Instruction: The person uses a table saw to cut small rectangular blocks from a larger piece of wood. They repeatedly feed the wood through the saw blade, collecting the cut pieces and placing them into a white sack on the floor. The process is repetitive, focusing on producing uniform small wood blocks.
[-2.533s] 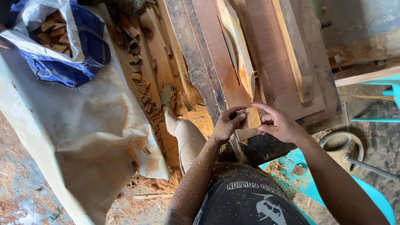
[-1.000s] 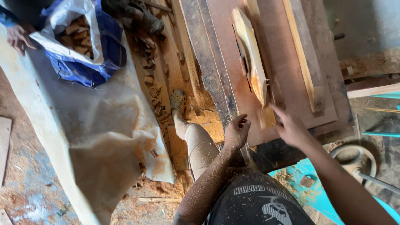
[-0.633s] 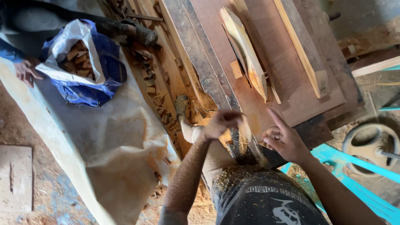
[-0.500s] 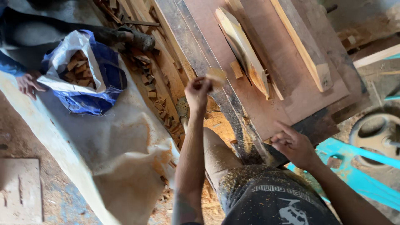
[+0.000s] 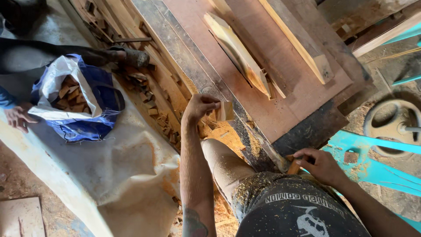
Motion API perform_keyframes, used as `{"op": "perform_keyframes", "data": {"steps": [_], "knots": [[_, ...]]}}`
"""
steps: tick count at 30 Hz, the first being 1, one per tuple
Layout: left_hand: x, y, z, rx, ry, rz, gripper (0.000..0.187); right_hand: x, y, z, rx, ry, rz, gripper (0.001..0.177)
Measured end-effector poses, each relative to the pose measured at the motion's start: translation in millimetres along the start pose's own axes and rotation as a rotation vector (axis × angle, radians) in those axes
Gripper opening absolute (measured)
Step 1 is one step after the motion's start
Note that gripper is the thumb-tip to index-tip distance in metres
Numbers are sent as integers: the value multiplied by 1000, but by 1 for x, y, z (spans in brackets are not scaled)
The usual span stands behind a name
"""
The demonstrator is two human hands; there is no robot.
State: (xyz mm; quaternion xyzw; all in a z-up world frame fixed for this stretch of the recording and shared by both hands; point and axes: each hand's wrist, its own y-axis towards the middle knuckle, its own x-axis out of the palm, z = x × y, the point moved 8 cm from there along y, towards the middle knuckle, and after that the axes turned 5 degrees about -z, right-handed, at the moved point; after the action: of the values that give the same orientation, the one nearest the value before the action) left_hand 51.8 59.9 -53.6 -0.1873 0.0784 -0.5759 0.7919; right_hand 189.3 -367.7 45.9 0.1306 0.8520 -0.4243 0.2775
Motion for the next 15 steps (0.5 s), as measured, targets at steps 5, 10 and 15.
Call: {"op": "perform_keyframes", "data": {"steps": [5,10,15], "knots": [[72,-47,14,158,-373,-42,33,-9,24,-65,-118,72,-6,40],[151,-55,52,200,-393,-182,47,-22,49,-160,-543,152,-123,66],[169,-42,47,52,-452,-12,55,-34,62,-167,-376,51,-374,72]]}}
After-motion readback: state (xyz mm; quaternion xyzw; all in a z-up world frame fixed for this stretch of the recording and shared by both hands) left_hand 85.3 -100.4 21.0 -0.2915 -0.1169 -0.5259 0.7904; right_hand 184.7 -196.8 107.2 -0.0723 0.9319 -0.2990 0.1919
